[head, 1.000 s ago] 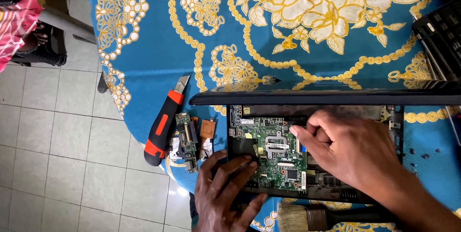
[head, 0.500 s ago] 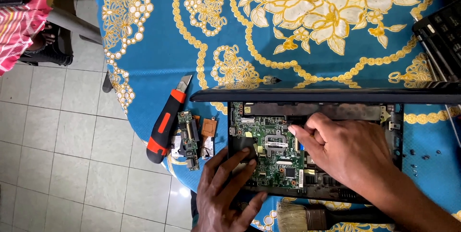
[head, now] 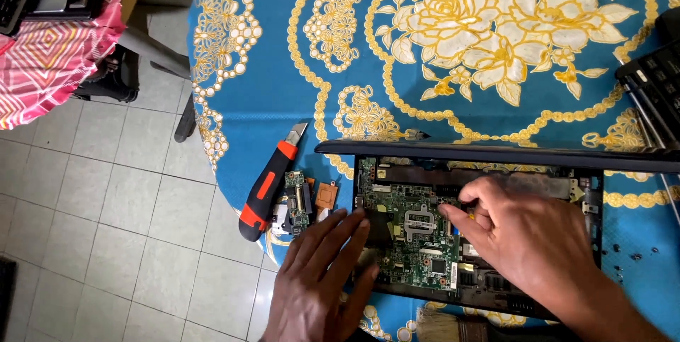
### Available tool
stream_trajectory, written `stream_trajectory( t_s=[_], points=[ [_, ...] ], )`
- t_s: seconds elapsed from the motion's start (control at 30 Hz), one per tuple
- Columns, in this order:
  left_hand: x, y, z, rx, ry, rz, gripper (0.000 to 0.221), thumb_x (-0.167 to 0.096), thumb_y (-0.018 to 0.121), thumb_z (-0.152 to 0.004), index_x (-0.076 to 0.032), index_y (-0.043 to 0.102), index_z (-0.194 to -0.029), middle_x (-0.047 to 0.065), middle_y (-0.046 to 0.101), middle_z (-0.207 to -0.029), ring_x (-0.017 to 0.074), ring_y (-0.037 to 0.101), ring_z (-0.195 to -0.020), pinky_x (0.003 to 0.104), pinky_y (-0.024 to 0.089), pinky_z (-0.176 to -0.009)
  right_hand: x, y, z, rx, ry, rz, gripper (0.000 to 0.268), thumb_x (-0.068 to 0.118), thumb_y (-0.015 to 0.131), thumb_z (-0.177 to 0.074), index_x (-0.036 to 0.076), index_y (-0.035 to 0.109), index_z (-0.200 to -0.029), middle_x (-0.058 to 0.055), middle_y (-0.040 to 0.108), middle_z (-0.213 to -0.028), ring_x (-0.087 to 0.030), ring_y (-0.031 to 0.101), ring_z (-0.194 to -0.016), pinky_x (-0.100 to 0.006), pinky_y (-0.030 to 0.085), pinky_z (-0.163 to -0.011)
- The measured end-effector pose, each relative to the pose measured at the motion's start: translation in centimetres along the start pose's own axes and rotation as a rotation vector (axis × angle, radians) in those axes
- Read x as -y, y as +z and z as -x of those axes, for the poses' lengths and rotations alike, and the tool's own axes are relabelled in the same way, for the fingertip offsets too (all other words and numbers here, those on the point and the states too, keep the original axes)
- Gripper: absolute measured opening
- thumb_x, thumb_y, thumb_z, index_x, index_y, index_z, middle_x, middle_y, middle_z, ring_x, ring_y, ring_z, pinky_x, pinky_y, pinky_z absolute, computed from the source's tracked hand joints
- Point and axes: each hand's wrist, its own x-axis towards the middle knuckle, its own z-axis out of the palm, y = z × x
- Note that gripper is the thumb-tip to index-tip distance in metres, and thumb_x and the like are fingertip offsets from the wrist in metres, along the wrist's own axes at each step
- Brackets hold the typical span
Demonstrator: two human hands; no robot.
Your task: Assembling internal laptop components, specifically connecting ribbon cables and installing the cooling fan.
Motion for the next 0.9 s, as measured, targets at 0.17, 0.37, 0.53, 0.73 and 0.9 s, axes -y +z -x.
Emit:
stream_trajectory(
  t_s=[0.17,0.37,0.53,0.73,0.9],
  points=[
    [1.7,1.0,-2.9,0.178,0.209,-0.080,0.059,-0.033,0.055,-0.108,0.002,0.046,-0.154,0.019,0.044,-0.164,0.0384,0.041,-0.154,0.054,0.035,-0.126,-0.2,0.3,0.1,-0.115,-0.068,-0.098,0.049,0.069,0.065,-0.083,0.037,0.066,-0.120,0.023,0.074,-0.076,-0.016,0.077,-0.067,-0.047,0.062,-0.055],
    [1.5,1.7,-2.6,0.159,0.206,-0.236,0.061,-0.038,0.063,-0.104,0.001,0.053,-0.149,0.018,0.049,-0.160,0.0358,0.052,-0.145,0.051,0.043,-0.121,-0.1,-0.6,0.6,-0.111,-0.097,-0.096,0.042,0.071,0.068,-0.080,0.039,0.072,-0.108,0.024,0.077,-0.078,-0.016,0.078,-0.068,-0.049,0.061,-0.050],
    [1.4,1.7,-2.9,0.172,0.225,-0.266,0.059,-0.038,0.062,-0.104,0.003,0.056,-0.146,0.020,0.052,-0.157,0.0368,0.055,-0.142,0.050,0.046,-0.118,-0.1,1.7,1.1,-0.145,-0.136,-0.099,0.038,0.069,0.069,-0.081,0.039,0.065,-0.104,0.023,0.074,-0.082,-0.016,0.075,-0.073,-0.046,0.059,-0.053],
    [1.7,1.6,-3.2,0.180,0.204,-0.234,0.059,-0.039,0.063,-0.102,0.000,0.057,-0.146,0.017,0.053,-0.157,0.0367,0.056,-0.138,0.053,0.047,-0.115,-0.3,1.2,0.9,-0.110,-0.112,-0.110,0.040,0.070,0.068,-0.081,0.039,0.065,-0.107,0.025,0.074,-0.081,-0.013,0.075,-0.080,-0.045,0.061,-0.059],
    [1.6,1.5,-3.6,0.147,0.157,-0.095,0.053,-0.036,0.060,-0.103,-0.001,0.058,-0.143,0.016,0.056,-0.153,0.0369,0.055,-0.140,0.056,0.046,-0.115,-0.5,1.2,1.0,-0.151,-0.159,-0.116,0.040,0.067,0.070,-0.081,0.037,0.066,-0.107,0.024,0.073,-0.080,-0.015,0.075,-0.077,-0.046,0.060,-0.057]
  ],
)
